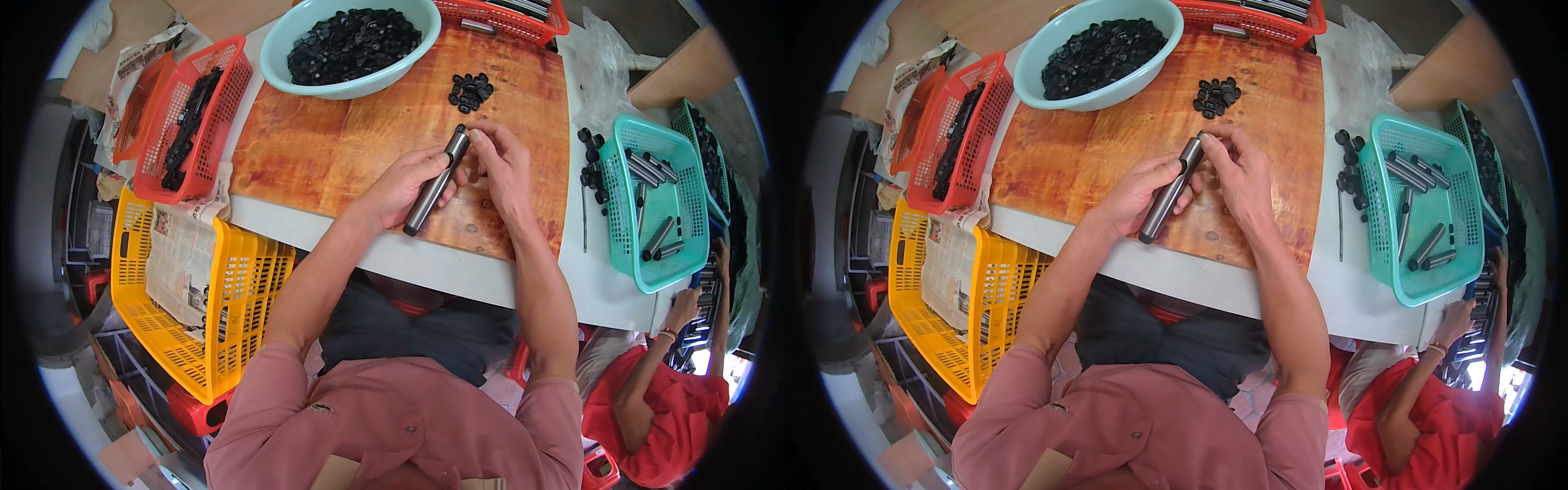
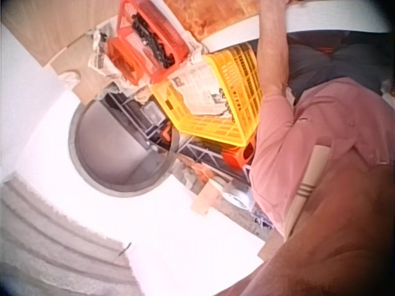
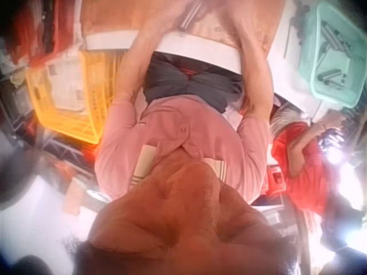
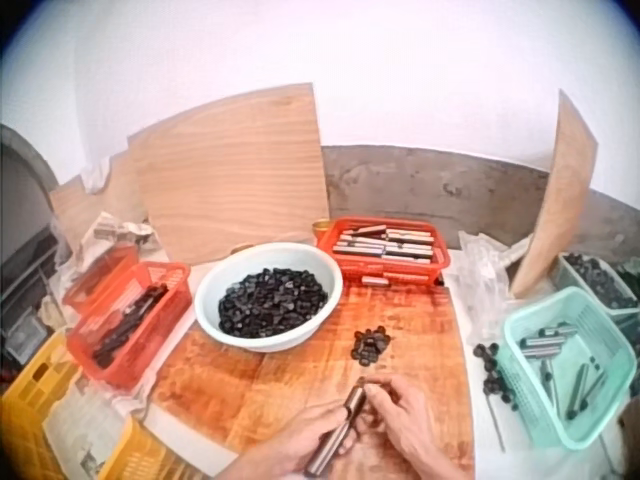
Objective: The person assembles small black cylindrical components into a metal tube at a workbench. They pick up each piece, insert it into the tube, and place the completed assembly into a yellow basket. The process is repeated continuously with another person working nearby.
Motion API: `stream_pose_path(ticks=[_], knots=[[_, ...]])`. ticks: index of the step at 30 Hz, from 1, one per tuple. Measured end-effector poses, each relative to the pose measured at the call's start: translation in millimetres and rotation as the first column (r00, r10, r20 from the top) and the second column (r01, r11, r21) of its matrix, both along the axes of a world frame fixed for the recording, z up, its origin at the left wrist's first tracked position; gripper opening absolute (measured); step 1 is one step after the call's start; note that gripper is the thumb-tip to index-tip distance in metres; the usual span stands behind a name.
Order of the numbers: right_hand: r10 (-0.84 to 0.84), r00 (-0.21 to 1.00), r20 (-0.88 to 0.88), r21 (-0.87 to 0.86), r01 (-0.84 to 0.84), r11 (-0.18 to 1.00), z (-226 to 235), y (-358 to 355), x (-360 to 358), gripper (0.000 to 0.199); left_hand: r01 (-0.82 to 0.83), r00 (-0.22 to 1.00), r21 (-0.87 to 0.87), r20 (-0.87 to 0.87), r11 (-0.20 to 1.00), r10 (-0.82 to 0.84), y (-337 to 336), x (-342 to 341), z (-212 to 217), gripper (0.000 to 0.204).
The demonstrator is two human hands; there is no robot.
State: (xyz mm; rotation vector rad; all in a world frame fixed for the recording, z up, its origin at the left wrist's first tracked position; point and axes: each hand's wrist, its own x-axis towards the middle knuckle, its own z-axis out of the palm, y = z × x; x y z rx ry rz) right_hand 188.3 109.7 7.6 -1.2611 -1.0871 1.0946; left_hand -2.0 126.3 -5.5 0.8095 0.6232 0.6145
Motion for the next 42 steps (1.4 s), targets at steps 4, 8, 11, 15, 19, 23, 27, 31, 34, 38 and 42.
stream_pose_path(ticks=[4,8,11,15,19,23,27,31,34,38,42], knots=[[0.117,0.993,-0.019,-0.144,-0.119,0.982,6.2,1.1,6.8,0.032,0.067,0.987,0.25,-0.162,0.966,-0.026,-0.1,3.9,9.5,0.033],[0.135,0.989,0.069,-0.102,-0.127,0.987,19.5,-0.9,15.5,0.03,0.165,0.862,0.706,-0.442,0.689,0.247,3.0,1.2,14.5,0.037],[0.16,0.984,0.077,-0.109,-0.151,0.983,21.4,-0.5,24.0,0.029,0.286,0.759,0.834,-0.498,0.473,0.419,0.2,6.0,29.1,0.038],[0.196,0.978,0.075,-0.116,-0.187,0.976,20.3,1.7,26.1,0.027,0.286,0.747,0.926,-0.377,0.246,0.548,1.5,9.7,21.6,0.039],[0.25,0.96,0.126,-0.107,-0.238,0.965,0.9,8.7,33.7,0.027,0.342,0.718,0.935,-0.325,0.094,0.616,3.0,16.3,12.2,0.042],[0.286,0.948,0.137,-0.101,-0.274,0.956,0.4,8.4,37.7,0.028,0.343,0.717,0.937,-0.31,0.07,0.624,-1.3,19.5,13.3,0.039],[0.296,0.944,0.145,-0.098,-0.284,0.954,-0.8,7.7,38.4,0.027,0.349,0.717,0.936,-0.298,0.046,0.63,-1.9,18.2,11.4,0.039],[0.312,0.936,0.162,-0.101,-0.299,0.949,-7.5,10.6,41.2,0.027,0.327,0.718,0.934,-0.343,0.141,0.606,1.6,17.9,10.2,0.033],[0.307,0.934,0.182,-0.107,-0.291,0.951,-7.0,10.5,41.8,0.027,0.349,0.692,0.906,-0.421,0.238,0.586,5.3,15.1,14.7,0.029],[0.291,0.939,0.182,-0.136,-0.269,0.953,2.9,8.4,39.3,0.021,0.394,0.668,0.873,-0.488,0.289,0.562,11.0,13.5,20.8,0.027],[0.317,0.92,0.229,-0.184,-0.279,0.942,9.2,9.1,40.2,0.018,0.381,0.698,0.873,-0.487,0.303,0.525,14.4,13.2,23.9,0.023]])
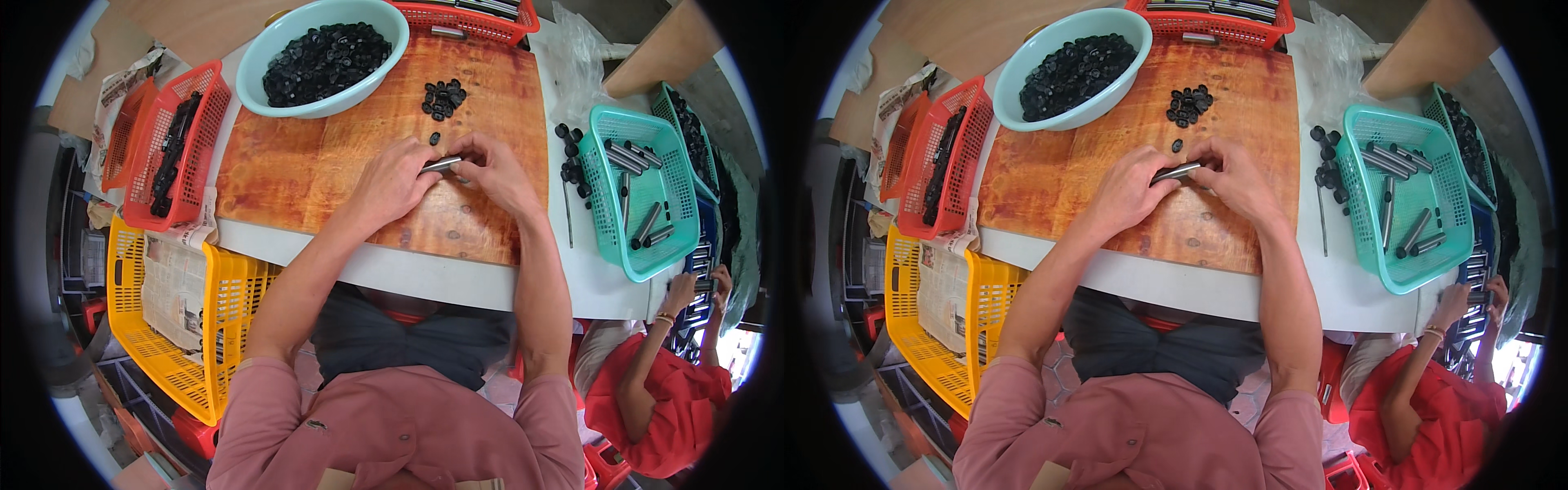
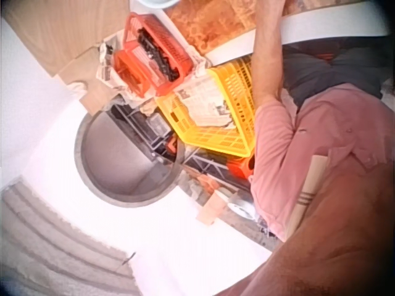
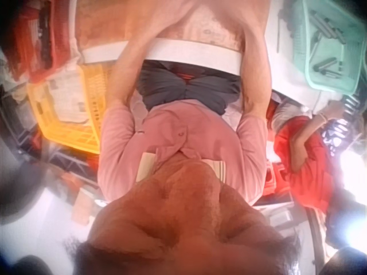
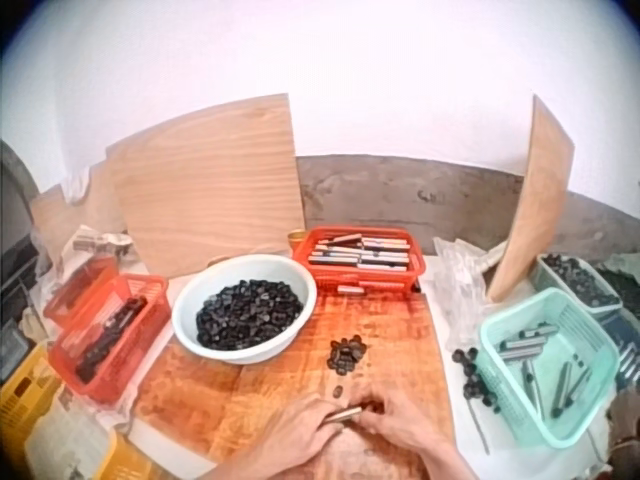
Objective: The person assembles small black cylindrical components into a metal tube at a workbench. They pick up each piece, insert it into the tube, and place the completed assembly into a yellow basket. The process is repeated continuously with another person working nearby.
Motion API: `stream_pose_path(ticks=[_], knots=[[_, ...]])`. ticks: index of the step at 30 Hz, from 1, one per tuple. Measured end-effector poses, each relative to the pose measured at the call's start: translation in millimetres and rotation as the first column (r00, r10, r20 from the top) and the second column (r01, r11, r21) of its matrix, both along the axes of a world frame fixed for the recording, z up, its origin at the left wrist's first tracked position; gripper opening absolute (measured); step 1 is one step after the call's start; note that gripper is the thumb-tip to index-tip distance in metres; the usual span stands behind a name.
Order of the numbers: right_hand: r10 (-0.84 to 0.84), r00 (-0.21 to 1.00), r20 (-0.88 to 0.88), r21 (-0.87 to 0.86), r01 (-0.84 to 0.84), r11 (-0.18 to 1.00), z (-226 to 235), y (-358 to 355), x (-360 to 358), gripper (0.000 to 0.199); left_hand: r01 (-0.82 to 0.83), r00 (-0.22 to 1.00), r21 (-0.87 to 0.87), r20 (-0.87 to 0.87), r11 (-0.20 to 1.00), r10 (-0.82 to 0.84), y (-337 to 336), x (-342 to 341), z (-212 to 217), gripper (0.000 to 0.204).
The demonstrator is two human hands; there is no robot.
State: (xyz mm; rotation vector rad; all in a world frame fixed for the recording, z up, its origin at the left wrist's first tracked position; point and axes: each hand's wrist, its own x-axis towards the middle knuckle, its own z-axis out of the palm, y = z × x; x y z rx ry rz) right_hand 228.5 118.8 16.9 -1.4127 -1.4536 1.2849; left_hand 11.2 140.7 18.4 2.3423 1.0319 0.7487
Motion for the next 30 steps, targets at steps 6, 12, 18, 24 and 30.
stream_pose_path(ticks=[6,12,18,24,30], knots=[[-0.134,0.955,0.264,-0.029,0.147,0.989,12.9,19.7,-17.0,0.022,0.02,0.999,-0.003,-0.043,1.0,-0.02,3.4,-1.1,0.4,0.026],[-0.377,0.754,0.539,0.319,0.231,0.919,-11.6,27.6,-41.2,0.031,0.058,0.995,0.055,0.073,0.997,-0.062,-1.3,-2.5,-8.0,0.023],[-0.513,0.789,0.338,0.333,0.41,0.849,-16.4,30.3,-36.5,0.039,0.068,0.997,0.126,0.019,0.99,-0.071,5.7,-6.7,-12.4,0.031],[-0.562,0.827,0.009,0.237,0.544,0.805,-41.8,34.2,-17.1,0.041,-0.047,0.987,-0.289,0.134,0.956,0.089,9.0,-16.0,7.7,0.031],[-0.555,0.828,0.079,0.328,0.504,0.799,-25.3,28.6,-33.1,0.039,0.426,0.664,-0.845,0.534,0.323,0.523,-0.7,-32.0,11.3,0.042]])
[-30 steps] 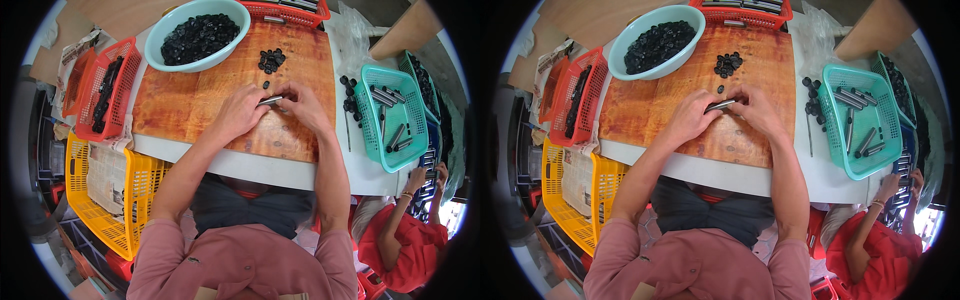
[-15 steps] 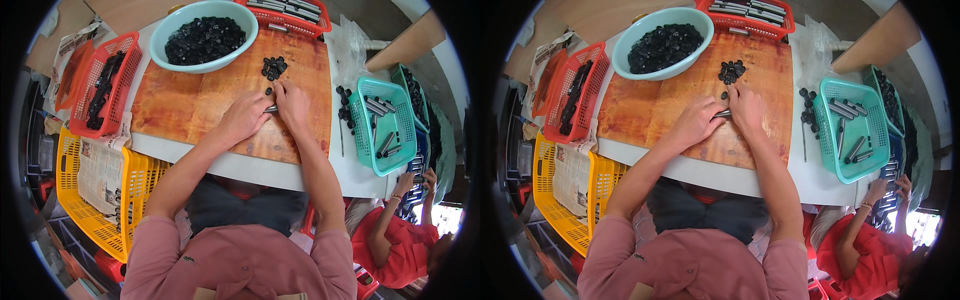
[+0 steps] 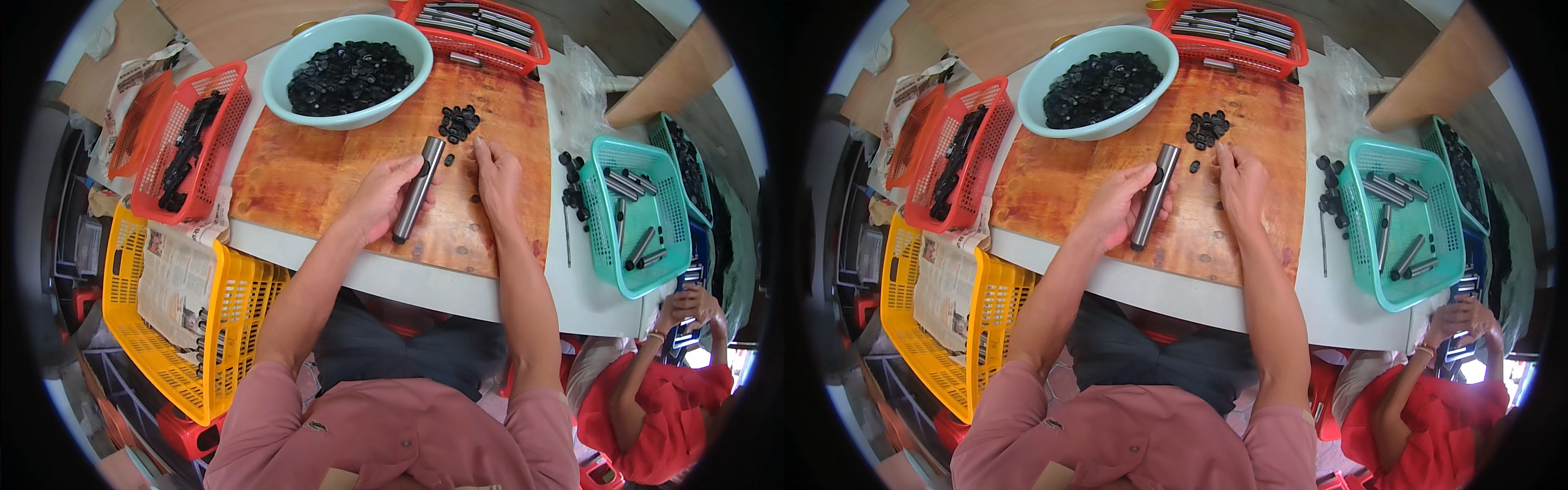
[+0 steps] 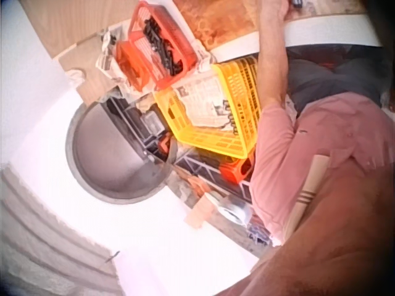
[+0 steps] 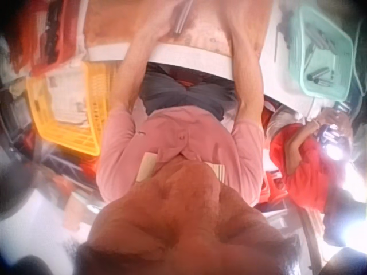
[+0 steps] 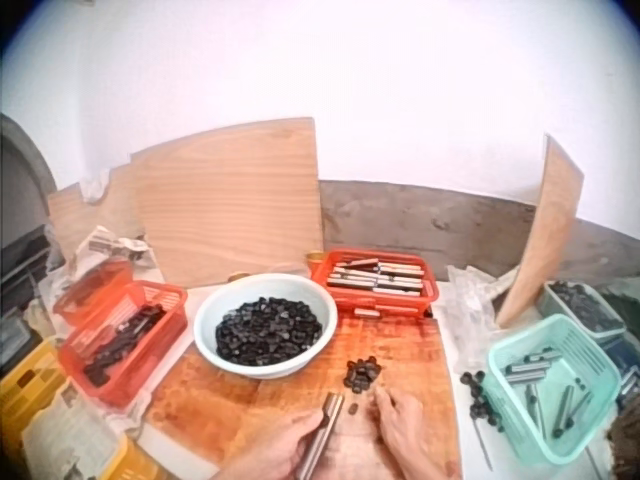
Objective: The person assembles small black cylindrical components into a metal tube at a workbench. They pick up each piece, insert it into the tube, and place the completed assembly into a yellow basket. The process is repeated continuously with another person working nearby.
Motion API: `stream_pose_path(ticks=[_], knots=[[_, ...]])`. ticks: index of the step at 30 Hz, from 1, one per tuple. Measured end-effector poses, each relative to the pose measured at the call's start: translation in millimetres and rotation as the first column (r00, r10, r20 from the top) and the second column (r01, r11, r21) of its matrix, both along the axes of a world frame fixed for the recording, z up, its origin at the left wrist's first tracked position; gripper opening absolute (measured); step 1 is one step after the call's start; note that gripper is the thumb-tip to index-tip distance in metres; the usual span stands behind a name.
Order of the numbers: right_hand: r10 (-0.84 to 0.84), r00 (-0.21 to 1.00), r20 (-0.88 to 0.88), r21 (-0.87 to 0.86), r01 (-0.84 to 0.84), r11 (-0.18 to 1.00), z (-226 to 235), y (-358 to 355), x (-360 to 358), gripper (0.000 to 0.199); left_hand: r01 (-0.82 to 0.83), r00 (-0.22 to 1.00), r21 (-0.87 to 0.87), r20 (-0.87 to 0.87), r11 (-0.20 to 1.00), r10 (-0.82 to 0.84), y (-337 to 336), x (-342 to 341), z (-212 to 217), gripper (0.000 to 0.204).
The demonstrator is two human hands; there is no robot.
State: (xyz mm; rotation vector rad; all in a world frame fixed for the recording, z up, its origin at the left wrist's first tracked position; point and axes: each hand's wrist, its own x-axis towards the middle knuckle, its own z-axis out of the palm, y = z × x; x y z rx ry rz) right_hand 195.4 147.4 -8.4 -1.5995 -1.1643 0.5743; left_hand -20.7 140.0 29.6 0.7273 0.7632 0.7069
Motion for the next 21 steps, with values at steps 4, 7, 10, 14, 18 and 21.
stream_pose_path(ticks=[4,7,10,14,18,21], knots=[[0.015,0.999,0.037,-0.022,-0.014,1.0,2.6,-1.8,0.5,0.038,-0.007,0.986,-0.05,0.169,0.999,0.015,-11.1,7.2,-11.5,0.047],[0.036,0.995,0.088,-0.036,-0.033,0.999,0.0,-1.9,2.1,0.037,0.012,0.964,-0.139,0.264,0.99,0.026,-13.3,11.1,-13.9,0.047],[0.049,0.99,0.134,-0.112,-0.034,0.993,7.6,-4.9,0.6,0.038,0.008,0.983,-0.05,0.184,0.999,0.001,-14.5,14.2,-13.3,0.045],[0.086,0.996,0.039,-0.122,-0.081,0.989,9.2,-7.0,1.1,0.038,-0.002,0.998,0.077,-0.058,0.997,0.006,-13.3,15.7,-10.0,0.04],[0.238,0.93,-0.281,-0.141,-0.285,0.948,10.7,-10.0,14.3,0.034,0.137,0.954,0.335,-0.297,0.932,-0.033,-7.6,14.4,-8.0,0.036],[0.364,0.86,-0.359,-0.148,-0.437,0.887,20.9,-16.1,22.0,0.031,0.323,0.843,0.516,-0.538,0.794,0.006,-6.5,16.0,0.2,0.037]])
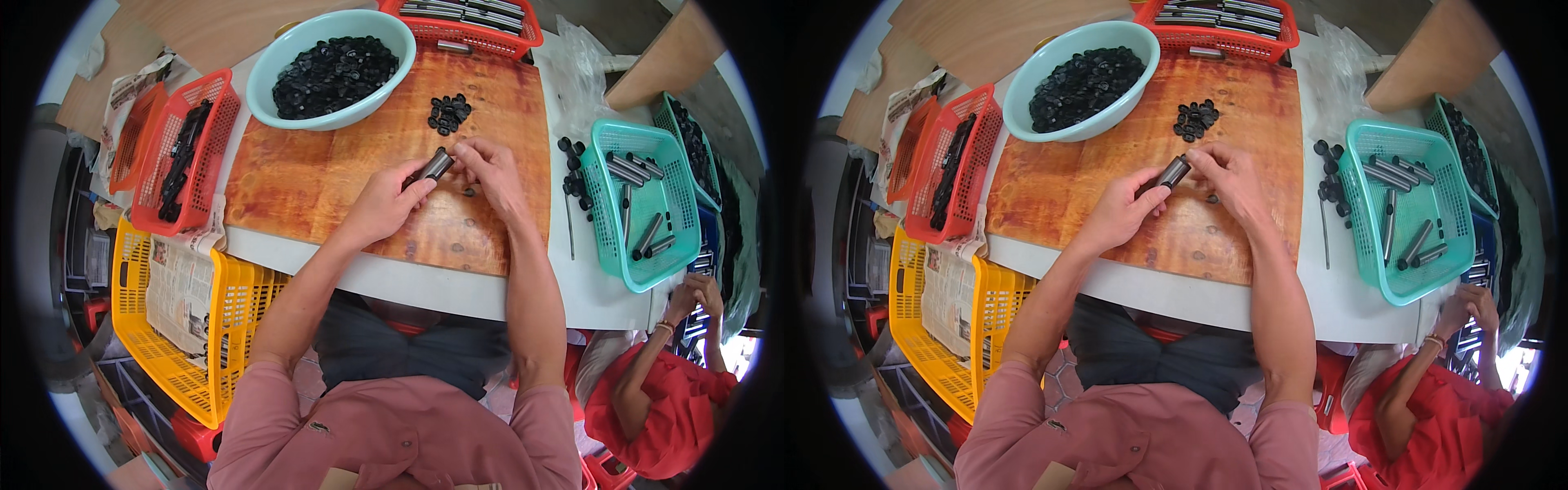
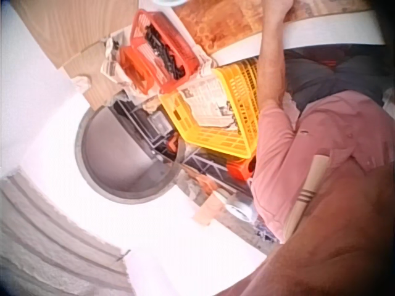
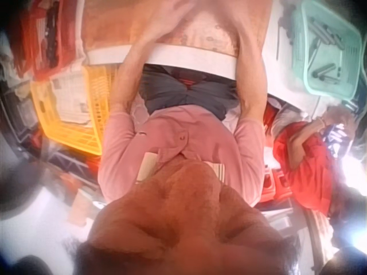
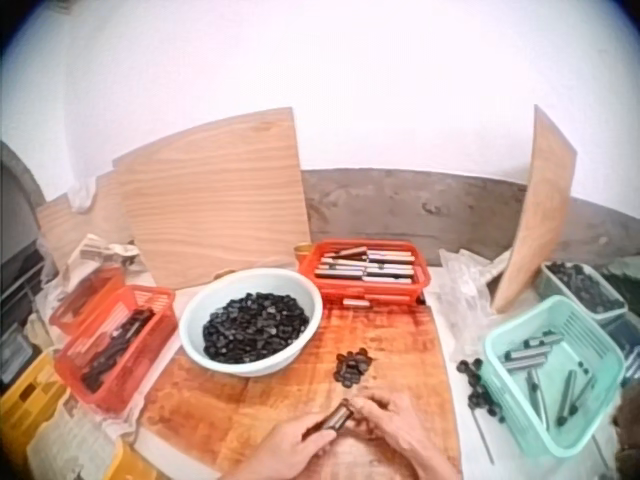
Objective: The person assembles small black cylindrical components into a metal tube at a workbench. They pick up each piece, insert it into the tube, and place the completed assembly into a yellow basket. The process is repeated continuously with another person working nearby.
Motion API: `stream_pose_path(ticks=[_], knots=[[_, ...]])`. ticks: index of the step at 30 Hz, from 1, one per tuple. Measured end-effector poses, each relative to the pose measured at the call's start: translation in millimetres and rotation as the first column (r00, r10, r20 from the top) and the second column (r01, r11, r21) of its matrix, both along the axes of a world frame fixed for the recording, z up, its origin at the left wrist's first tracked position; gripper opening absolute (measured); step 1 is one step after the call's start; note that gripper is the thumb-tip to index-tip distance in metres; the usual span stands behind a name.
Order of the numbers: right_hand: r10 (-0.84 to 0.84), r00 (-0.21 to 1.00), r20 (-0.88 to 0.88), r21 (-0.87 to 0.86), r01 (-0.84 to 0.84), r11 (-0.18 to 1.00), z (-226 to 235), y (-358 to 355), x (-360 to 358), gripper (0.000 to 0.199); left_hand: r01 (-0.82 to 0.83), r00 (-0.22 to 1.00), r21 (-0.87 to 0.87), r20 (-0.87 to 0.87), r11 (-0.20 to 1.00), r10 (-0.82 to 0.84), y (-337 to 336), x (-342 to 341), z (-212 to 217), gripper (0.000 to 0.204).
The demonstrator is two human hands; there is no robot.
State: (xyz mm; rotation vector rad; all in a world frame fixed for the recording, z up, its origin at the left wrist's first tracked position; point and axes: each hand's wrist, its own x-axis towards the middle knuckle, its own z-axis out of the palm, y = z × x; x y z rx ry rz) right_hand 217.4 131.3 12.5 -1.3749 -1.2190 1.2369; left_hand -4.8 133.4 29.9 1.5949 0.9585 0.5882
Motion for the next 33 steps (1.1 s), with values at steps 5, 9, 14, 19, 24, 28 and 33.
stream_pose_path(ticks=[5,9,14,19,24,28,33], knots=[[0.156,0.984,0.084,-0.039,-0.153,0.987,7.2,-6.8,11.1,0.028,0.07,0.986,0.549,-0.163,0.833,0.024,-5.0,5.5,-1.7,0.039],[0.258,0.956,0.141,-0.048,-0.254,0.966,6.2,-8.7,24.0,0.026,0.083,0.972,0.669,-0.218,0.739,0.088,-10.5,9.3,-8.8,0.039],[0.322,0.917,0.237,-0.052,-0.319,0.946,2.2,-6.9,25.1,0.027,0.058,0.965,0.729,-0.217,0.683,0.15,-16.9,14.2,-17.4,0.04],[0.32,0.915,0.245,-0.045,-0.319,0.947,7.2,-7.2,24.3,0.027,0.041,0.966,0.736,-0.201,0.676,0.16,-16.8,15.2,-15.3,0.036],[0.341,0.917,0.208,-0.038,-0.341,0.939,0.5,-5.6,27.7,0.026,0.037,0.967,0.616,-0.22,0.787,0.127,-9.1,11.3,-12.6,0.027],[0.352,0.917,0.19,-0.048,-0.349,0.936,-0.4,-5.6,28.4,0.026,0.065,0.955,0.547,-0.277,0.835,0.108,-6.0,11.1,-3.8,0.026],[0.294,0.939,0.18,-0.061,-0.287,0.956,2.0,-6.4,23.4,0.018,0.077,0.956,0.587,-0.273,0.806,0.107,-6.6,10.3,-4.3,0.026]])
